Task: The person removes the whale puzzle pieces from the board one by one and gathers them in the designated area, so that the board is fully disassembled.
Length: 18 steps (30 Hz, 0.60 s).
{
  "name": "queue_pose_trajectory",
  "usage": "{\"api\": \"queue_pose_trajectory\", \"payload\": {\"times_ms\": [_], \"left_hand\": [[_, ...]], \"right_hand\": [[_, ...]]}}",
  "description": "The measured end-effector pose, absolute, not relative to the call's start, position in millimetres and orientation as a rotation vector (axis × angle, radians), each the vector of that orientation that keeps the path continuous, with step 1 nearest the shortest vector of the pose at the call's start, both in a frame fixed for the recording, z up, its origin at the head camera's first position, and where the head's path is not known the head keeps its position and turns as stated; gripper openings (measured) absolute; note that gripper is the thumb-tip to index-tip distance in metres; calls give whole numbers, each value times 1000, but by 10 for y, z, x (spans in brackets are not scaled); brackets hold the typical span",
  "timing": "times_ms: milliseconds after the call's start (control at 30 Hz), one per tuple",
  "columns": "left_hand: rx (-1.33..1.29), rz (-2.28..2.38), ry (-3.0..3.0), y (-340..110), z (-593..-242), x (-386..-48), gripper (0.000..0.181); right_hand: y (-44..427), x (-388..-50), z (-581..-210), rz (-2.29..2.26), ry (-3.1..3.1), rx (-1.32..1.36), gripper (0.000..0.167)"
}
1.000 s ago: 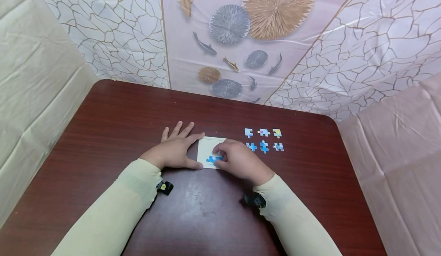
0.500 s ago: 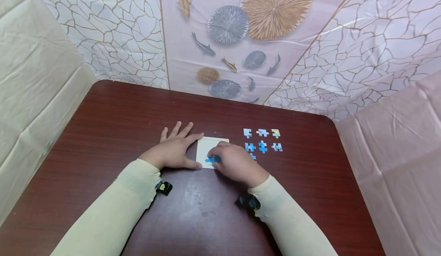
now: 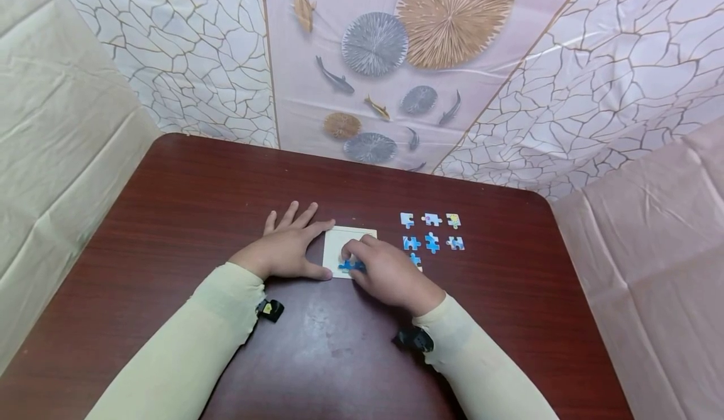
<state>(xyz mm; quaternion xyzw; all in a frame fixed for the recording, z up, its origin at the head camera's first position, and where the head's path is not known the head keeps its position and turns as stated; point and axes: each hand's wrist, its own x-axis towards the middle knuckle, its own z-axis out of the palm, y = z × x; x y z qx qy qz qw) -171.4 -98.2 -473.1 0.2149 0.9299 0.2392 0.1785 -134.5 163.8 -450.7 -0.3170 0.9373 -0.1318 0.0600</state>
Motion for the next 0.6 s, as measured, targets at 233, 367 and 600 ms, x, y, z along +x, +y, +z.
{"api": "queue_pose_trajectory", "payload": {"times_ms": [233,367,600], "left_hand": [[603,673,2631,-977,-4708,-1701,113],[599,672,2631,-974,-4701,-1697,113],[599,660,2629,-979,-4714,-1706,112]], "right_hand": [[1721,-1312,-4541,-524,2803,-1044,23],[1788,-1284,-4538,-622,2789,-1022,24],[2042,-1257,-4417,-773,2821,-852,25]]}}
